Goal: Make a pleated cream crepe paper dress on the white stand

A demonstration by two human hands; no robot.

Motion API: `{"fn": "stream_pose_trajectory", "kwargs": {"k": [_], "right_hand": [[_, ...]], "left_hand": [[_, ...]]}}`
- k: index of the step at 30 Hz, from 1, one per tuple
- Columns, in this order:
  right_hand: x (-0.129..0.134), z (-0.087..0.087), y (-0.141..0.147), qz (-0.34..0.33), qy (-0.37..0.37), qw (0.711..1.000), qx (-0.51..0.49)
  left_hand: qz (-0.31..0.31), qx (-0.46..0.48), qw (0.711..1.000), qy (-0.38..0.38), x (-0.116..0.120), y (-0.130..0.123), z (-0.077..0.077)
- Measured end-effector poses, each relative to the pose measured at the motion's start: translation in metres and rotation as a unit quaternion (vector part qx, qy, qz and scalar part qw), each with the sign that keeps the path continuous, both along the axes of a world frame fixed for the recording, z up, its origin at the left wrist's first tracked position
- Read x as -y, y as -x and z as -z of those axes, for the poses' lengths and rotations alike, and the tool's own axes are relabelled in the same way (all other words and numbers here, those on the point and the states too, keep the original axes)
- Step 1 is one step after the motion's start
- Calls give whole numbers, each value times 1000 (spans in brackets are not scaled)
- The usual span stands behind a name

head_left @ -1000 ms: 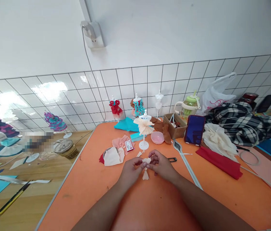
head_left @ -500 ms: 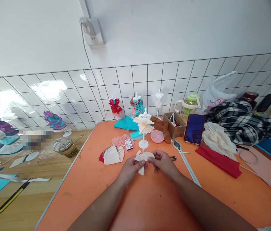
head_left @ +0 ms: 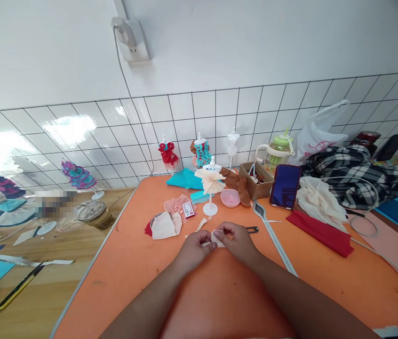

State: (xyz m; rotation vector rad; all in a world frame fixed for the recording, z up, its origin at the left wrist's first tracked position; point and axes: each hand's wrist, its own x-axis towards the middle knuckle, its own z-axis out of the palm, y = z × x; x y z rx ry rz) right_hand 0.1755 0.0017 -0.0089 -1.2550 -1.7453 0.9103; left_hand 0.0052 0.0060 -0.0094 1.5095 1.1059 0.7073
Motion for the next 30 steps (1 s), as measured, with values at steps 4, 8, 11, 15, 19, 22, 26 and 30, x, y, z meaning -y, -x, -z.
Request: {"fn": "stream_pose_trajectory", "kwargs": {"k": [4, 8, 11, 15, 19, 22, 26, 30], "right_hand": [[-2, 7, 2, 31, 24, 999, -15], [-2, 6, 2, 60, 25, 998, -2], [-2, 6, 3, 95, 22, 995, -20], [-1, 8, 6, 147, 1, 988, -43], [1, 7, 9, 151, -18, 988, -37], [2, 5, 7, 150, -28, 988, -11], [0, 5, 2, 151, -23, 988, -11], [-1, 10, 6, 150, -9, 985, -84]], "left_hand": [[56, 45, 997, 42, 1, 0, -4], [39, 93, 989, 103, 0, 0, -5], [25, 153, 974, 166, 4, -3, -4], [31, 279, 931, 235, 12, -11, 1], [-44, 337, 915, 215, 13, -19, 14], [-65, 303, 935, 172, 9, -19, 21], [-64, 222, 964, 129, 5, -13, 16], [-51, 318, 930, 178, 8, -15, 8]]}}
